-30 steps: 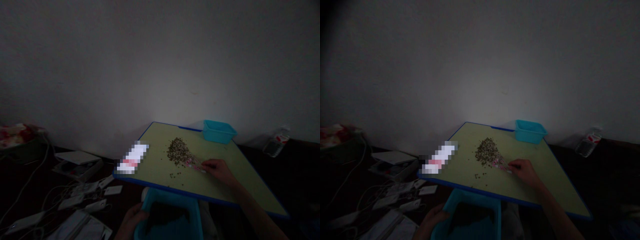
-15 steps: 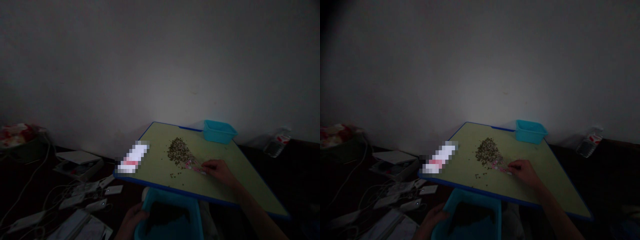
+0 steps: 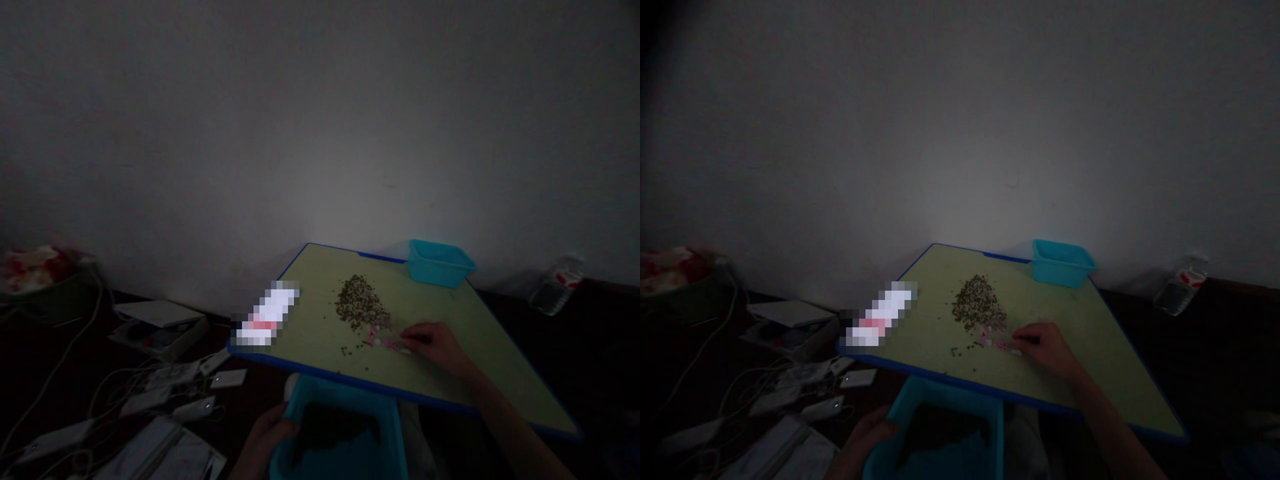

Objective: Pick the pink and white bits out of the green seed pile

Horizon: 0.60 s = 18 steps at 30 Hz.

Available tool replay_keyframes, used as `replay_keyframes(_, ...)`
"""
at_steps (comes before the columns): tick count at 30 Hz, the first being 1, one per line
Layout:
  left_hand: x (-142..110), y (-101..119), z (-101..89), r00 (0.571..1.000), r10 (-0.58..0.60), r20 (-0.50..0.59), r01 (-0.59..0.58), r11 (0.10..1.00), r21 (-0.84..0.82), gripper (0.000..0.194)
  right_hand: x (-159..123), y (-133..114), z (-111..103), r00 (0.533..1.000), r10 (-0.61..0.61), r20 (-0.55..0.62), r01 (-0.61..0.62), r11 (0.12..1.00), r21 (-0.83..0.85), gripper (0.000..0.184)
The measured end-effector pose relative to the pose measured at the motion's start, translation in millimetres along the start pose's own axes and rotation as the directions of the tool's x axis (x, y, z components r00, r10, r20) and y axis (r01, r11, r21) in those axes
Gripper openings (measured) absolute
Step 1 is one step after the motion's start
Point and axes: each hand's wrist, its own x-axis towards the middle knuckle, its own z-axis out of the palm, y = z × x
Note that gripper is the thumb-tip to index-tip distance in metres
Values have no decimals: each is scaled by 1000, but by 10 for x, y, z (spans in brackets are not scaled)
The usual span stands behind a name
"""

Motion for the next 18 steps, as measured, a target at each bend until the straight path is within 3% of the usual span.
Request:
replay_keyframes(8,23,-27,-28,1000,5,28,-4,1000,-8,29,-27,-69,34,1000,-5,15,5,1000,10,20)
replay_keyframes(14,-35,55,63,998,-25,-55,24,1000,-15,25,3,-137,58,999,-11,48,9,999,33,20)
replay_keyframes(18,-4,31,48,1000,-24,-20,23,999,-35,28,55,-203,131,998,-33,61,31,999,38,20)
